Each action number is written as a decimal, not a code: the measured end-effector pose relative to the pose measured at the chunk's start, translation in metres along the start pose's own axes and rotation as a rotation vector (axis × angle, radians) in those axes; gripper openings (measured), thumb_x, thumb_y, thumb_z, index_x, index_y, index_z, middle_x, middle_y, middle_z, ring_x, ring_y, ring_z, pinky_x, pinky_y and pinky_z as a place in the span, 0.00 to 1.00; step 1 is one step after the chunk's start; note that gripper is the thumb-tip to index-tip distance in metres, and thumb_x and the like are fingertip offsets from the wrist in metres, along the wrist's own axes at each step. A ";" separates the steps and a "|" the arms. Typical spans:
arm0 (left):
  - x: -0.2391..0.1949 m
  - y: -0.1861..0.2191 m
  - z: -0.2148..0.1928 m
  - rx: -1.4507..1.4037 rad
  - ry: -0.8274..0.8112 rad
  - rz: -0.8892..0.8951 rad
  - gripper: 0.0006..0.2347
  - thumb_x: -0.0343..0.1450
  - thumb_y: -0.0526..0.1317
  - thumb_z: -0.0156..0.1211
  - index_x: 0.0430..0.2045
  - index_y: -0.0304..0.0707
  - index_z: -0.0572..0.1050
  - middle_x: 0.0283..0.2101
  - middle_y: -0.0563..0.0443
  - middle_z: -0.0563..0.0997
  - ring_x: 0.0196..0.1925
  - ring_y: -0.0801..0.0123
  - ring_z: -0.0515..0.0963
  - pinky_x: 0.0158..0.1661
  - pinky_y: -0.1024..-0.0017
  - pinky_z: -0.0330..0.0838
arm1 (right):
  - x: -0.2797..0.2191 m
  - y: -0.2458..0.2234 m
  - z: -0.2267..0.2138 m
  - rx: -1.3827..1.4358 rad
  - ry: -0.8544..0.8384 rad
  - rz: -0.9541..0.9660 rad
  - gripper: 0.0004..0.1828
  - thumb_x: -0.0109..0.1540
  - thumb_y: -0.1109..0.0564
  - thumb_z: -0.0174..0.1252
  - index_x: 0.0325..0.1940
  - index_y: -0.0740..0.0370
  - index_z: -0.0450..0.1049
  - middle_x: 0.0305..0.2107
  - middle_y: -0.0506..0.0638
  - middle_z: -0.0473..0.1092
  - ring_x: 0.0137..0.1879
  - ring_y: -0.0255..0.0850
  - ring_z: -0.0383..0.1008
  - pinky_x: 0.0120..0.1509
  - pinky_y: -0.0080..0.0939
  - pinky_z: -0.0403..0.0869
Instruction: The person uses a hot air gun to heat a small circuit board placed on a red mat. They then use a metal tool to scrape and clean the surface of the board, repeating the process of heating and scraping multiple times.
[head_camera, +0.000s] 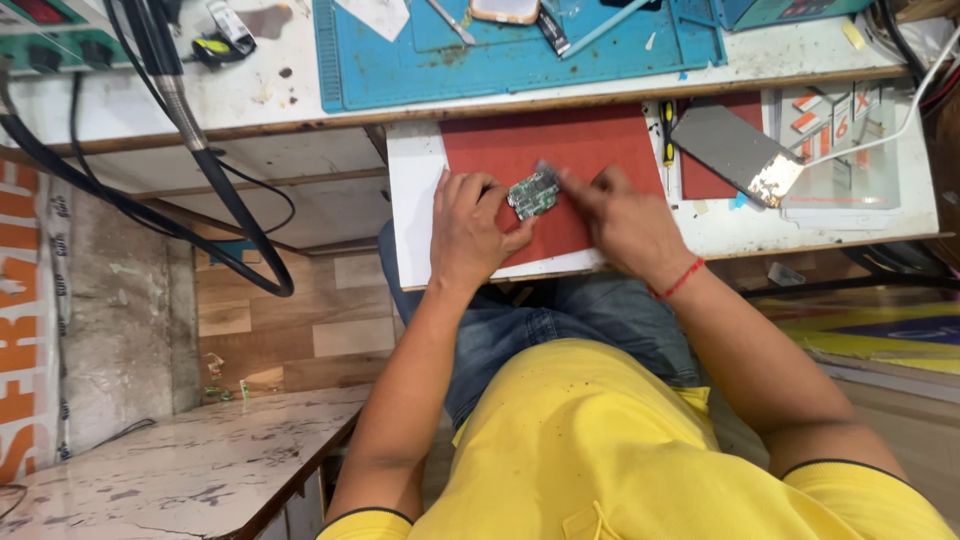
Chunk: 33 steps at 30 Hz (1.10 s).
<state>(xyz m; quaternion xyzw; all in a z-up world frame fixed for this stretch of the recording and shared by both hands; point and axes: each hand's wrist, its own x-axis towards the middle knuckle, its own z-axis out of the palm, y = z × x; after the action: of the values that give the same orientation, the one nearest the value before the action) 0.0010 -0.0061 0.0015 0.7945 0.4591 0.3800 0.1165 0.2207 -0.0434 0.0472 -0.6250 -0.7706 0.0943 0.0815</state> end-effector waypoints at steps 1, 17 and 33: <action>0.000 0.000 -0.002 -0.001 -0.006 -0.006 0.16 0.58 0.44 0.78 0.33 0.37 0.80 0.42 0.50 0.76 0.49 0.56 0.74 0.67 0.47 0.61 | 0.001 -0.001 -0.001 0.026 -0.028 -0.061 0.28 0.65 0.57 0.53 0.71 0.41 0.70 0.41 0.54 0.71 0.33 0.56 0.76 0.35 0.55 0.75; 0.009 0.007 -0.002 0.014 -0.021 -0.048 0.18 0.57 0.43 0.78 0.34 0.35 0.80 0.42 0.50 0.76 0.50 0.56 0.75 0.66 0.46 0.62 | 0.021 0.022 -0.003 0.073 -0.238 -0.215 0.28 0.63 0.55 0.52 0.69 0.39 0.68 0.43 0.54 0.71 0.31 0.56 0.77 0.31 0.57 0.75; 0.015 0.003 0.004 0.057 -0.014 -0.090 0.20 0.55 0.44 0.80 0.34 0.35 0.80 0.42 0.48 0.75 0.50 0.55 0.75 0.62 0.51 0.67 | 0.035 0.050 -0.005 0.082 -0.185 -0.334 0.34 0.59 0.64 0.52 0.70 0.52 0.66 0.45 0.57 0.70 0.26 0.54 0.75 0.29 0.53 0.75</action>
<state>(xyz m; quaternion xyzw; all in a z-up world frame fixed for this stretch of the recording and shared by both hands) 0.0097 0.0053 0.0079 0.7785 0.5042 0.3557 0.1143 0.2618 0.0009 0.0401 -0.4732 -0.8634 0.1679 0.0501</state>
